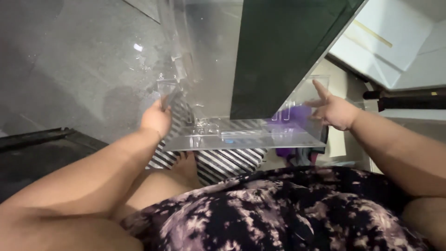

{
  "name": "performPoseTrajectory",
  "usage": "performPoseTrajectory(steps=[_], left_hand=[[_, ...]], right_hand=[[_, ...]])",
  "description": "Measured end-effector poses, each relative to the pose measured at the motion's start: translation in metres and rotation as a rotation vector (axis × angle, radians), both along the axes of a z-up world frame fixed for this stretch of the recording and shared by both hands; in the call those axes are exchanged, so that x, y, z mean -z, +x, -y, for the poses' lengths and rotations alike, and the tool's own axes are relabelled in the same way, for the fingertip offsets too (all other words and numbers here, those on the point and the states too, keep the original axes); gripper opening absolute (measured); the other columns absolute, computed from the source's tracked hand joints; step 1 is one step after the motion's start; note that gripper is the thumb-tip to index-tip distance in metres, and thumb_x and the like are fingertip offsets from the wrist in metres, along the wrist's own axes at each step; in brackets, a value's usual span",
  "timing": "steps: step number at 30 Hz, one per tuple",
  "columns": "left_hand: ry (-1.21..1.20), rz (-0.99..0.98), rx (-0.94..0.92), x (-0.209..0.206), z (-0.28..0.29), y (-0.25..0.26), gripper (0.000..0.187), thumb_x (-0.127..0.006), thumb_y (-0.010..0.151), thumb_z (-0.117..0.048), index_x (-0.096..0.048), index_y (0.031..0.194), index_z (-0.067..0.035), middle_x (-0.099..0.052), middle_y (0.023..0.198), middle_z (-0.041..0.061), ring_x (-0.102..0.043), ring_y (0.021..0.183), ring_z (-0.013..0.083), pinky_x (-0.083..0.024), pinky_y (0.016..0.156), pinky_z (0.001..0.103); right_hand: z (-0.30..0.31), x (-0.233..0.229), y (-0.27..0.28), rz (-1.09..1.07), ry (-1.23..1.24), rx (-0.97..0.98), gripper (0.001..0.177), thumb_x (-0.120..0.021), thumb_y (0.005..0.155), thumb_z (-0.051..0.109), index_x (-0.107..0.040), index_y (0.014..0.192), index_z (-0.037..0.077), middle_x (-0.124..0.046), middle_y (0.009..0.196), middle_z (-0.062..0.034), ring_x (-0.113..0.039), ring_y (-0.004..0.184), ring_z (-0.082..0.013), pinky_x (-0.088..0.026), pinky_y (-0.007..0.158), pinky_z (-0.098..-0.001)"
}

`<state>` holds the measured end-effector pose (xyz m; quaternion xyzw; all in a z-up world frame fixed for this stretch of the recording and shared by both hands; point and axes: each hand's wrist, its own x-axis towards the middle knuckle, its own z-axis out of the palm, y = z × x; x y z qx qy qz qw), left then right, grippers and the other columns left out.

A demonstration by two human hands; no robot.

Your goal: Removing and cleaning refrigerator bins and shelves in a bathroom area.

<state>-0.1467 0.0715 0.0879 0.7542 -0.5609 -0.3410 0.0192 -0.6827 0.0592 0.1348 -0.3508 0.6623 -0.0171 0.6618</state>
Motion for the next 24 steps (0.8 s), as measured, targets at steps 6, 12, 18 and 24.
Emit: performPoseTrajectory(steps=[6,12,18,24], left_hand=[[-0.021,-0.051,-0.005,0.001,-0.005,-0.036,0.048,-0.060,0.095,-0.025,-0.056,0.143,-0.020,-0.068,0.121,0.024,-0.063,0.114,0.0423,-0.050,0.096,0.048],[-0.012,-0.115,-0.024,0.002,0.004,-0.075,0.053,-0.057,0.094,-0.019,-0.054,0.147,-0.021,-0.069,0.115,0.025,-0.065,0.109,0.0431,-0.051,0.093,0.049],[-0.002,-0.101,-0.024,0.027,0.014,-0.096,0.050,-0.058,0.097,-0.020,-0.054,0.147,-0.023,-0.070,0.113,0.026,-0.066,0.108,0.0433,-0.052,0.095,0.049],[0.018,-0.079,-0.002,0.046,0.018,-0.109,0.054,-0.059,0.096,-0.020,-0.051,0.149,-0.023,-0.067,0.118,0.026,-0.064,0.106,0.0452,-0.051,0.091,0.050]], right_hand=[[0.004,-0.014,-0.023,-0.084,0.049,0.004,0.108,-0.054,0.085,-0.009,0.003,0.165,0.037,-0.050,0.157,-0.0153,-0.070,0.108,-0.0267,-0.051,0.061,-0.0344],[0.015,0.005,-0.056,-0.008,0.108,0.112,0.107,-0.051,0.085,-0.009,0.001,0.164,0.042,-0.043,0.160,-0.0134,-0.066,0.117,-0.0318,-0.060,0.076,-0.0400],[0.024,0.019,-0.081,-0.002,0.142,0.138,0.106,-0.049,0.085,-0.010,0.001,0.162,0.043,-0.041,0.162,-0.0104,-0.064,0.123,-0.0336,-0.059,0.081,-0.0466],[0.016,0.034,-0.105,0.046,0.118,0.196,0.108,-0.050,0.085,-0.012,0.003,0.164,0.039,-0.039,0.163,-0.0126,-0.063,0.120,-0.0328,-0.059,0.082,-0.0461]])
